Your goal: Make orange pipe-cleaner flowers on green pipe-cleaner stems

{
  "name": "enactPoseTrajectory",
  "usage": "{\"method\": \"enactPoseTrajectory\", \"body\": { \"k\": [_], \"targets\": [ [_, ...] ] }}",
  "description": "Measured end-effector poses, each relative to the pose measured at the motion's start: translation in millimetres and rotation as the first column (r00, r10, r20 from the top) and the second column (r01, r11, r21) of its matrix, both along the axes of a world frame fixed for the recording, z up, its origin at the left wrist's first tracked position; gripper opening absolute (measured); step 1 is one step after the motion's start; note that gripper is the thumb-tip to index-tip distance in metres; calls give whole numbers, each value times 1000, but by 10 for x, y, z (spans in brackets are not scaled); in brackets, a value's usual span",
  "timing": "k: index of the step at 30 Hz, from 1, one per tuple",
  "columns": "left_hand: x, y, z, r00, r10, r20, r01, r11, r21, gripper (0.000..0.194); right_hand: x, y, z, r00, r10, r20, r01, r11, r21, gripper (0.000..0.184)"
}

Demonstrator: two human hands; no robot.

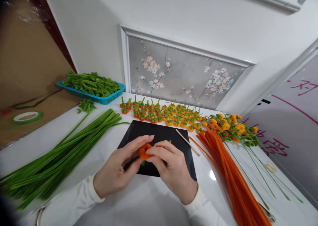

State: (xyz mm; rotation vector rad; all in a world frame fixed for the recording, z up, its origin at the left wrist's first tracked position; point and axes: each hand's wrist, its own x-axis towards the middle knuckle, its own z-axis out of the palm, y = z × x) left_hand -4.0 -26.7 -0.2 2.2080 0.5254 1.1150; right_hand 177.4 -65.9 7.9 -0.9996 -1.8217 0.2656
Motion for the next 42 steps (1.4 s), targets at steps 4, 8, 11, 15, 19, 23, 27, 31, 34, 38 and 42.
{"method": "enactPoseTrajectory", "body": {
  "k": [4, 8, 11, 15, 19, 23, 27, 31, 34, 38, 42],
  "targets": [
    [7, 34, 61, 998, 54, 31, -48, 984, -174, 53, 37, 33, -64, 997, -51, 59, 47, 997, 68, 18],
    [18, 107, 38, 992, 111, -53, -119, 975, -187, 35, 56, 66, -93, 992, -54, 110, 52, 998, 24, 15],
    [32, 132, 1, 991, 123, -55, -132, 970, -204, 33, 55, 59, -84, 997, -68, 31, 71, 992, -107, 18],
    [55, 127, -36, 994, 112, 22, -101, 955, -279, 32, 33, 34, -83, 968, -182, -172, 139, 961, -238, 10],
    [69, 114, -74, 993, 112, 29, -99, 955, -280, 31, -42, 22, -92, 954, -153, -258, 33, 909, -415, 14],
    [77, 101, -97, 996, 87, -11, -87, 962, -258, 26, -130, 9, -75, 977, -138, -163, 55, 900, -432, 10],
    [84, 102, -102, 997, 73, -28, -78, 967, -243, 22, -160, -9, -56, 992, -122, -17, 106, 913, -394, 10],
    [98, 97, -92, 999, 26, 23, -17, 947, -320, 22, -145, -13, -56, 987, -132, 88, 154, 932, -328, 17],
    [119, 76, -72, 990, 58, 125, 7, 885, -465, 29, -135, -11, -58, 976, -181, 124, 207, 948, -244, 17],
    [143, 68, -42, 960, 170, 224, 7, 782, -624, 25, -142, -15, -67, 961, -221, 163, 241, 964, -112, 14],
    [123, 96, -14, 966, 112, 235, 98, 682, -725, 17, -145, -25, -62, 968, -184, 170, 206, 971, -120, 16]
  ]
}}
